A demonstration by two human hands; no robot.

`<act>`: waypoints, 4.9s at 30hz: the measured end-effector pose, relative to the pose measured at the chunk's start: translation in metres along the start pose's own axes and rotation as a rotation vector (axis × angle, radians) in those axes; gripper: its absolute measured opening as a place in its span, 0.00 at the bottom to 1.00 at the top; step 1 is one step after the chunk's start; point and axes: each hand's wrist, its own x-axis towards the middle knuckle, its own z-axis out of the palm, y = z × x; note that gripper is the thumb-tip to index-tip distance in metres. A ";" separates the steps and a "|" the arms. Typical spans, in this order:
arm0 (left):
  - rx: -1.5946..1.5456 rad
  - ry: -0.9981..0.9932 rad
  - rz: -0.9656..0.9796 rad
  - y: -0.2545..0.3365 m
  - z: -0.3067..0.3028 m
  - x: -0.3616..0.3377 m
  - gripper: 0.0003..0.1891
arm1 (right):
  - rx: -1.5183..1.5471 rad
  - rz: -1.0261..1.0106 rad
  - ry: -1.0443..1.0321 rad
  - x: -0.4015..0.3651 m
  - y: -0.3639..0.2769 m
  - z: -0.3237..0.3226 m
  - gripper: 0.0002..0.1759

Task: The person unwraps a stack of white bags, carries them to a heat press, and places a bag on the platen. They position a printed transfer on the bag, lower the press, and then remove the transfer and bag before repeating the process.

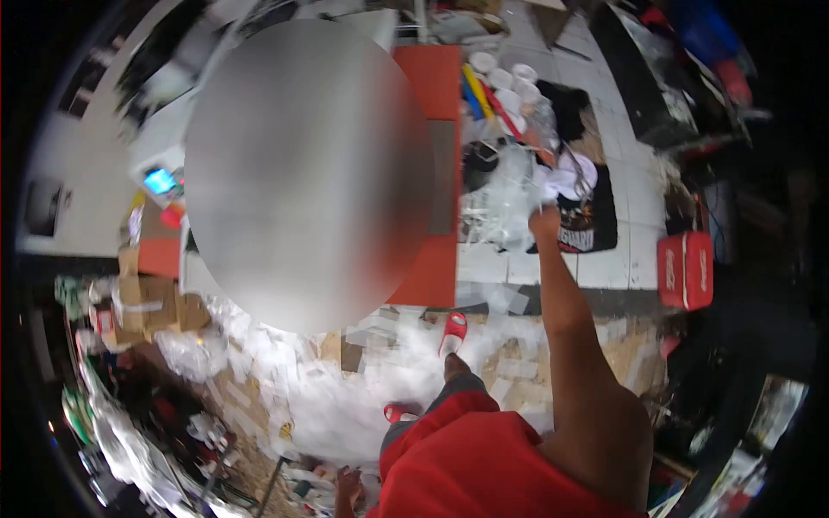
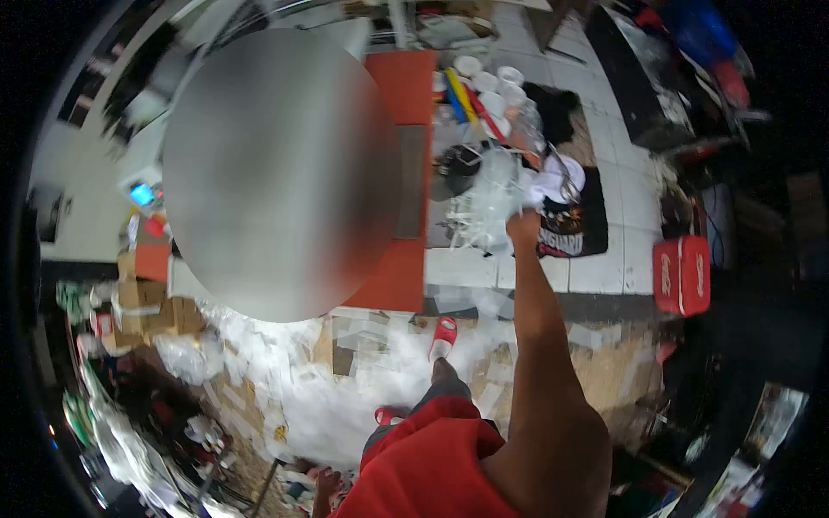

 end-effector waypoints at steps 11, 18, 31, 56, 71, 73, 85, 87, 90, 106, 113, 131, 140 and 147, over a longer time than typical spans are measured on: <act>-0.310 0.283 0.072 -0.128 0.030 -0.060 0.25 | -1.125 -1.453 -1.213 -0.313 0.030 0.110 0.22; -0.392 0.233 -0.112 -0.282 0.069 -0.082 0.20 | -0.515 -0.728 -1.336 -0.438 -0.214 0.119 0.10; -1.110 0.732 -0.423 -0.312 0.024 -0.062 0.30 | -0.341 -1.109 -1.422 -0.757 -0.526 0.125 0.12; -0.863 1.658 -0.739 -0.649 -0.508 0.002 0.24 | 0.649 -2.255 -1.506 -1.465 -0.794 -0.024 0.32; -0.637 1.135 -0.952 -0.667 -0.574 0.035 0.35 | -0.287 -0.926 -2.082 -1.484 -0.833 0.009 0.42; -0.698 1.120 -0.921 -0.653 -0.576 0.043 0.36 | -0.341 -0.982 -1.938 -1.479 -0.840 0.024 0.41; -1.205 0.991 -0.811 -0.655 -0.577 0.039 0.48 | -0.217 -0.722 -2.099 -1.495 -0.839 0.082 0.39; -1.279 0.896 -0.786 -0.665 -0.576 0.032 0.48 | -0.189 -0.727 -2.093 -1.494 -0.838 0.087 0.39; -1.327 0.884 -0.467 -0.660 -0.576 0.029 0.45 | -0.158 -0.733 -2.163 -1.494 -0.839 0.090 0.38; -2.148 0.501 0.468 -0.629 -0.584 0.003 0.27 | -0.195 -0.627 -2.179 -1.496 -0.823 0.097 0.42; -1.870 0.771 0.089 -0.667 -0.564 0.016 0.24 | -0.140 -0.599 -2.120 -1.504 -0.816 0.059 0.45; -1.175 0.990 0.204 -0.570 -0.623 -0.054 0.54 | -0.039 -1.440 -1.631 -1.526 -0.794 0.061 0.55; -1.093 0.923 0.414 -0.556 -0.628 -0.045 0.56 | -0.029 -1.429 -1.654 -1.522 -0.794 0.050 0.57; -1.260 1.116 0.409 -0.560 -0.603 -0.015 0.49 | 0.012 -1.423 -1.643 -1.517 -0.797 0.053 0.58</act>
